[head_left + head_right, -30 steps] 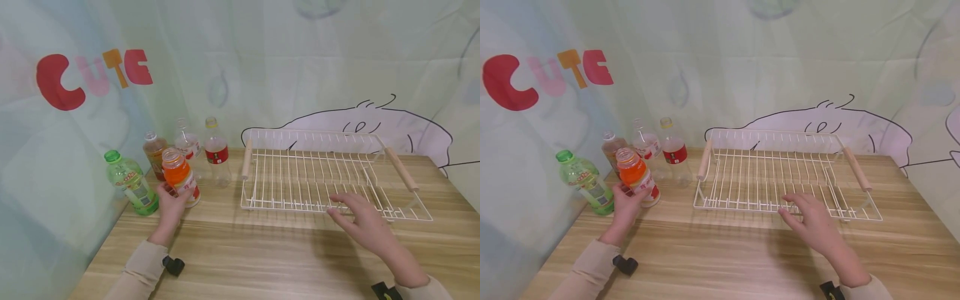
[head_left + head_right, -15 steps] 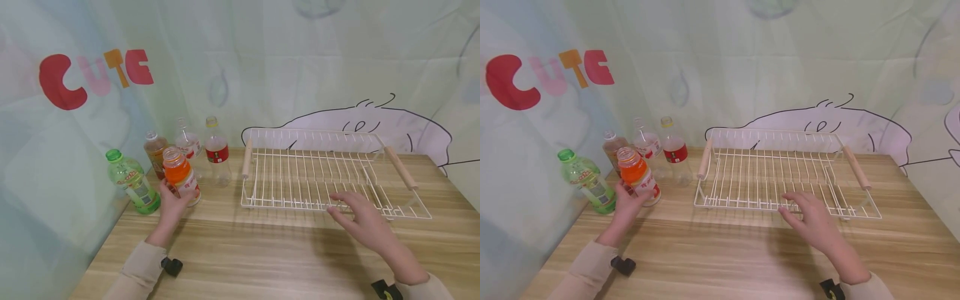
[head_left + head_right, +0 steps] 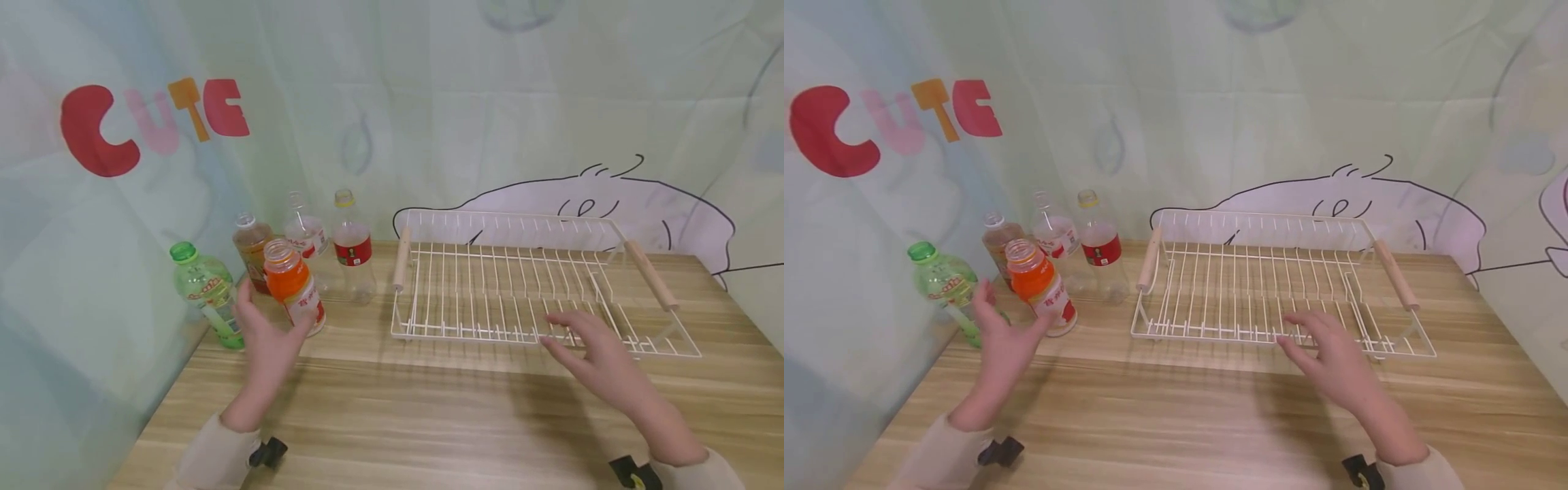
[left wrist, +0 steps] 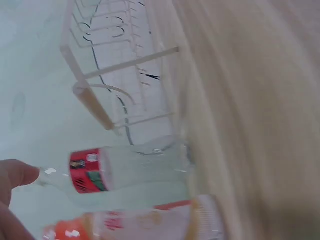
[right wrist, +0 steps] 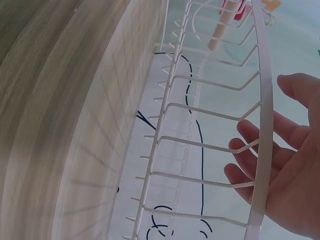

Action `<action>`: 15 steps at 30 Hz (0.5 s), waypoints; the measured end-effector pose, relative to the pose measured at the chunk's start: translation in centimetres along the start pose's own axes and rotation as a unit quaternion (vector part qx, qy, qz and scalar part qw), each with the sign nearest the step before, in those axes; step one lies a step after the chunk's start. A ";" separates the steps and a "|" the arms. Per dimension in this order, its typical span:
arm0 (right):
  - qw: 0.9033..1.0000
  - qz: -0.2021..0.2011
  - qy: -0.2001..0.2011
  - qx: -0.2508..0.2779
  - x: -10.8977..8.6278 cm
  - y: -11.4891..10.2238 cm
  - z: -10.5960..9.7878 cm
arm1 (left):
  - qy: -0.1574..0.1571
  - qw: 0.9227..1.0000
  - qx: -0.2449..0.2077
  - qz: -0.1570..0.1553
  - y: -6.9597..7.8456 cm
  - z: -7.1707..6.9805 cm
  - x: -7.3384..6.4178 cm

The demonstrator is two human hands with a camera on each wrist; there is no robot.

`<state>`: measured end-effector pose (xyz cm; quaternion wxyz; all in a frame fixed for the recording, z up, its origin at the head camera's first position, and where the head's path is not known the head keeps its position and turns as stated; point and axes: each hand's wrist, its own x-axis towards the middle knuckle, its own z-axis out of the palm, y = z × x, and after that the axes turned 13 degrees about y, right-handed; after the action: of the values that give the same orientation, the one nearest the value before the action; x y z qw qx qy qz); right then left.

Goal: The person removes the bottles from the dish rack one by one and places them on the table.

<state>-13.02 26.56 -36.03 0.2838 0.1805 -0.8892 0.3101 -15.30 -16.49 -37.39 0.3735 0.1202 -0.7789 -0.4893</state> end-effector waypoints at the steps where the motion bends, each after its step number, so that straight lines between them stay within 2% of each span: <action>1: 1.000 -0.002 0.001 -0.002 0.0 0.0 -0.1 | 0.008 1.000 -0.004 0.022 0.4 -0.1 -0.1; 3: 1.000 -0.004 0.001 -0.004 0.1 0.1 -0.2 | 0.019 0.998 -0.018 0.062 1.3 -0.2 -0.3; 6: 1.000 -0.010 0.003 -0.006 0.2 0.1 -0.4 | 0.018 0.994 -0.041 0.098 2.9 -0.2 -0.7; 10: 0.999 -0.030 0.015 -0.010 0.7 0.1 -0.6 | 0.002 0.991 -0.053 0.127 4.9 0.0 -1.0; 13: 0.999 -0.040 0.016 -0.012 1.5 0.0 -1.0 | -0.021 0.990 -0.034 0.138 6.2 0.2 -1.0; 15: 0.999 -0.036 0.006 -0.013 2.0 -0.1 -1.3 | -0.048 0.989 -0.013 0.139 7.1 0.4 -0.9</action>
<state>-14.02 27.04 -33.89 0.3028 0.2070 -0.8841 0.2895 -13.71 -12.27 -31.85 0.4018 -0.0174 -0.7986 -0.4478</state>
